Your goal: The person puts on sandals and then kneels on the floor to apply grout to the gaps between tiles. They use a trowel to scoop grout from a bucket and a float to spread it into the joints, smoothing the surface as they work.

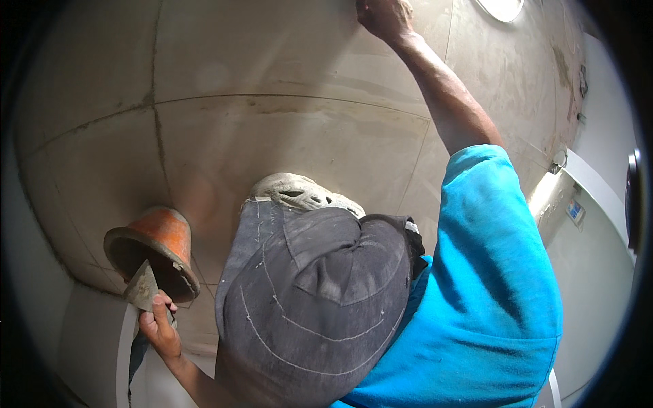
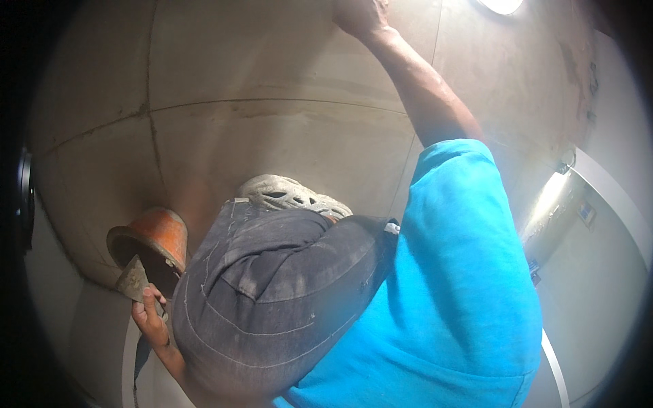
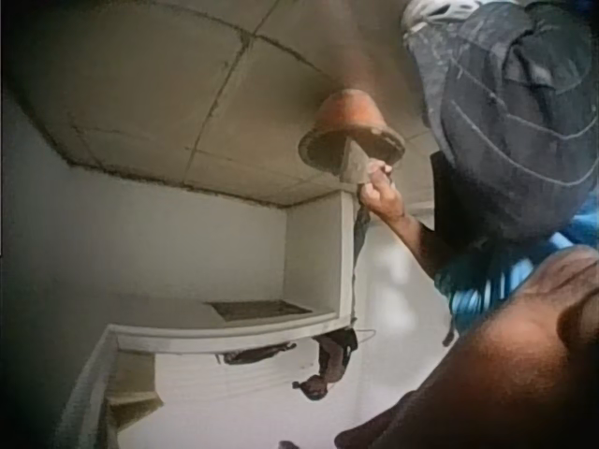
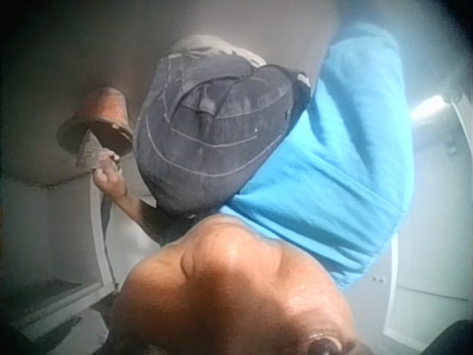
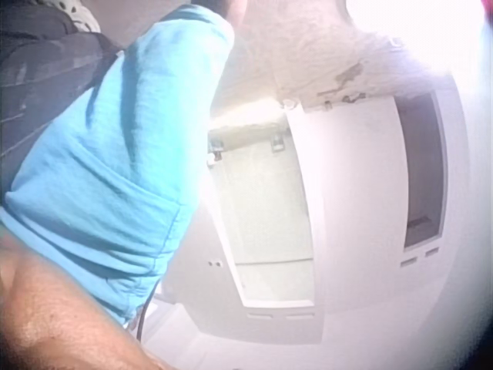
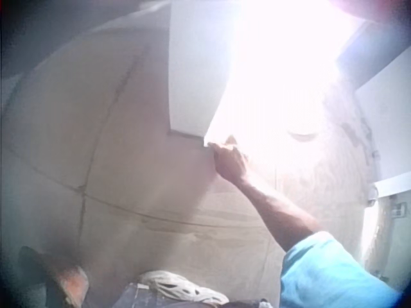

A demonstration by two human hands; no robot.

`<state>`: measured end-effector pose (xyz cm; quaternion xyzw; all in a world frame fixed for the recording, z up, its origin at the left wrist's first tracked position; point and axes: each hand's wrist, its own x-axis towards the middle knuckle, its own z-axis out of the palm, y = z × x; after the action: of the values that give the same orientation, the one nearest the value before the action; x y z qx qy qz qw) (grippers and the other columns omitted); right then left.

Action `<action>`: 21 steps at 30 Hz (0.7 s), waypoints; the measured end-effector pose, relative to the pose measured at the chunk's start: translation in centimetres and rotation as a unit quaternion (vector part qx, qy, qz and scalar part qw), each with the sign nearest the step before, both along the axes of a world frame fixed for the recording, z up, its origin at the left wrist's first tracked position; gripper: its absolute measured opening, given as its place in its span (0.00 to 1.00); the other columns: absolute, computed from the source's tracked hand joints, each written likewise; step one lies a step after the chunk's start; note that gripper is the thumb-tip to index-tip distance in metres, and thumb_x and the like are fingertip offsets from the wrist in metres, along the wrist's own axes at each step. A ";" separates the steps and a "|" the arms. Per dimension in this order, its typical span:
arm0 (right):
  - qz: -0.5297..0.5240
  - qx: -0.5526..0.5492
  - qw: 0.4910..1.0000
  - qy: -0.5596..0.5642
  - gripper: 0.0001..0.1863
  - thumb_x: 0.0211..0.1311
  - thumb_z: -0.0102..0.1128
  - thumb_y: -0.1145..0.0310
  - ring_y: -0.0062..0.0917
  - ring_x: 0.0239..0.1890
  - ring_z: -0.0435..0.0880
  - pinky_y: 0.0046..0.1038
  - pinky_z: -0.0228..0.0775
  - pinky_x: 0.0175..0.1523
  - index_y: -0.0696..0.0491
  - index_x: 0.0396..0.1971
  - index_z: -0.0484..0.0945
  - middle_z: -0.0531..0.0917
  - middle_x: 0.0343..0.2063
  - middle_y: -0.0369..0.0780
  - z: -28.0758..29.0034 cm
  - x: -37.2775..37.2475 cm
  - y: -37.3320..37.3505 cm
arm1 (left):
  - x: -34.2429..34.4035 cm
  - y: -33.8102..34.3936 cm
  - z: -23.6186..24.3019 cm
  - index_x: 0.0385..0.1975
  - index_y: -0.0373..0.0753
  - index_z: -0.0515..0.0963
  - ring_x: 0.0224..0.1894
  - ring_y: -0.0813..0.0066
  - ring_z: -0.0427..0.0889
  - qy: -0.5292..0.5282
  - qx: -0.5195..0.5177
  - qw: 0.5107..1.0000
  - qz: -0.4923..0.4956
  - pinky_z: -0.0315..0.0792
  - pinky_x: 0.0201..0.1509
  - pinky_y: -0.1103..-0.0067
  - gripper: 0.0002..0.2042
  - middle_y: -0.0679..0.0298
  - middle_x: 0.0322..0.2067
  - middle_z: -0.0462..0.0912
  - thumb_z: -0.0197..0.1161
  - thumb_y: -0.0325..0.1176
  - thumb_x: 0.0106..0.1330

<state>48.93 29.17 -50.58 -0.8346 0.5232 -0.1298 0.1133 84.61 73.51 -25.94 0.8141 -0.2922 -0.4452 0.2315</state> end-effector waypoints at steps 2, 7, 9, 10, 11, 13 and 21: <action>-0.014 0.060 0.997 0.054 0.16 0.56 0.49 0.77 0.37 0.32 0.86 0.42 0.80 0.35 0.45 0.39 0.82 0.83 0.28 0.48 -0.2 0.7 0.1 | 0.1 0.0 0.0 0.25 0.35 0.69 0.27 0.79 0.66 0.003 0.006 1.000 0.003 0.61 0.32 0.80 0.14 0.66 0.24 0.69 0.48 0.35 0.73; 0.062 -0.089 0.992 -0.066 0.20 0.57 0.45 0.78 0.39 0.29 0.85 0.41 0.80 0.30 0.44 0.43 0.81 0.84 0.28 0.48 -0.4 1.9 1.2 | -0.1 -0.1 0.2 0.25 0.36 0.69 0.26 0.78 0.66 -0.020 0.015 1.000 -0.008 0.62 0.32 0.80 0.14 0.65 0.24 0.69 0.48 0.35 0.73; 0.017 -0.012 0.999 -0.047 0.20 0.59 0.44 0.76 0.40 0.31 0.85 0.41 0.80 0.32 0.43 0.46 0.81 0.84 0.30 0.48 0.8 2.7 1.8 | 0.0 0.4 0.2 0.25 0.37 0.69 0.26 0.80 0.65 -0.041 0.015 0.999 -0.013 0.60 0.31 0.81 0.15 0.67 0.23 0.68 0.47 0.37 0.74; -0.003 0.028 0.999 -0.036 0.20 0.60 0.44 0.76 0.41 0.32 0.85 0.42 0.80 0.34 0.43 0.47 0.80 0.85 0.31 0.48 1.9 3.2 2.1 | 0.0 0.6 0.2 0.25 0.37 0.68 0.26 0.80 0.65 -0.051 0.017 0.998 -0.014 0.59 0.31 0.81 0.15 0.68 0.22 0.67 0.47 0.38 0.74; -0.099 0.122 0.986 0.056 0.20 0.62 0.43 0.75 0.39 0.33 0.85 0.40 0.80 0.34 0.42 0.49 0.80 0.85 0.31 0.48 3.8 3.8 2.3 | 0.0 0.6 0.2 0.26 0.37 0.69 0.27 0.80 0.66 -0.040 0.015 0.999 -0.004 0.60 0.31 0.81 0.15 0.67 0.24 0.68 0.47 0.38 0.74; -0.047 -0.087 0.993 0.060 0.15 0.61 0.46 0.73 0.36 0.29 0.85 0.36 0.80 0.30 0.49 0.43 0.80 0.84 0.29 0.46 0.2 2.3 2.0 | -0.1 0.1 0.2 0.27 0.35 0.69 0.27 0.78 0.67 -0.009 -0.001 1.000 0.011 0.62 0.32 0.80 0.13 0.65 0.26 0.70 0.48 0.37 0.73; -0.047 0.116 0.985 -0.118 0.12 0.56 0.58 0.67 0.30 0.38 0.82 0.31 0.75 0.42 0.51 0.41 0.79 0.84 0.33 0.40 1.0 11.2 2.4 | -2.4 -2.2 -1.9 0.35 0.37 0.66 0.27 0.78 0.68 0.145 -0.055 0.969 0.194 0.65 0.32 0.81 0.09 0.63 0.27 0.72 0.47 0.36 0.74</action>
<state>60.15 31.58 -49.54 -0.7691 0.5563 -0.1712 0.2639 82.24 71.27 -27.85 0.7679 -0.1155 -0.4885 0.3979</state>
